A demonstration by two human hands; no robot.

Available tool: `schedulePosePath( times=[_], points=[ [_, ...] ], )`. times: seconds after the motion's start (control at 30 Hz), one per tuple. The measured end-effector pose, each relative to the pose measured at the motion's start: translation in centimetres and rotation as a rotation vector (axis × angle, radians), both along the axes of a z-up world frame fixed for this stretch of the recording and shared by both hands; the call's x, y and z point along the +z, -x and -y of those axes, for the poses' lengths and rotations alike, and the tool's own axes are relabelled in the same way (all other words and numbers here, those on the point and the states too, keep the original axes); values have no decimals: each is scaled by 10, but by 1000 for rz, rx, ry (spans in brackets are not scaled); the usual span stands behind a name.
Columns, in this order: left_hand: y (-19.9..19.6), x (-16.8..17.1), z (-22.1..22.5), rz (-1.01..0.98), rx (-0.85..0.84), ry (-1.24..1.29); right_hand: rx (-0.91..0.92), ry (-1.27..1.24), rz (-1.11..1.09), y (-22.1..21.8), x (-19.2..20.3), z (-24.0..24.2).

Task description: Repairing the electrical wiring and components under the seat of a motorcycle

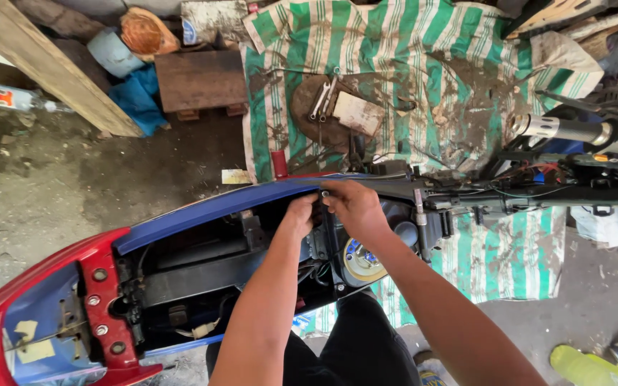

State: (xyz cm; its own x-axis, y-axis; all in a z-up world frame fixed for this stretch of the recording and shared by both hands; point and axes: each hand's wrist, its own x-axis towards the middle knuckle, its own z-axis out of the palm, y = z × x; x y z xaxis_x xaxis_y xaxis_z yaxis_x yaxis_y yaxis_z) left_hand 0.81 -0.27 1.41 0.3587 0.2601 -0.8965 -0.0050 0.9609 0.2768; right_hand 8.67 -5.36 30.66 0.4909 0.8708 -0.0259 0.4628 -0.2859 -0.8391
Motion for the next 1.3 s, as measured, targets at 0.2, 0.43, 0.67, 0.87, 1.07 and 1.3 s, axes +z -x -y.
schedulePosePath(
  times=[0.2, 0.43, 0.67, 0.87, 1.07, 1.3],
  points=[
    [73, 108, -13, -137, -529, -746, 487, 50, 365, -31, 8, 7],
    [239, 288, 22, -250, -763, -1067, 862, 317, 975, -56, 22, -17],
    [337, 323, 65, -548, -629, -903, 1037, 163, 1127, -70, 4, -38],
    [359, 330, 113, -596, -483, -862, 725, 568, 975, -26, 36, -20],
    [355, 339, 123, -624, -579, -829, 365, 864, 645, 9, 74, -19],
    [355, 373, 92, -586, -609, -1041, 234, 877, 503, 22, 84, -22]
  ],
)
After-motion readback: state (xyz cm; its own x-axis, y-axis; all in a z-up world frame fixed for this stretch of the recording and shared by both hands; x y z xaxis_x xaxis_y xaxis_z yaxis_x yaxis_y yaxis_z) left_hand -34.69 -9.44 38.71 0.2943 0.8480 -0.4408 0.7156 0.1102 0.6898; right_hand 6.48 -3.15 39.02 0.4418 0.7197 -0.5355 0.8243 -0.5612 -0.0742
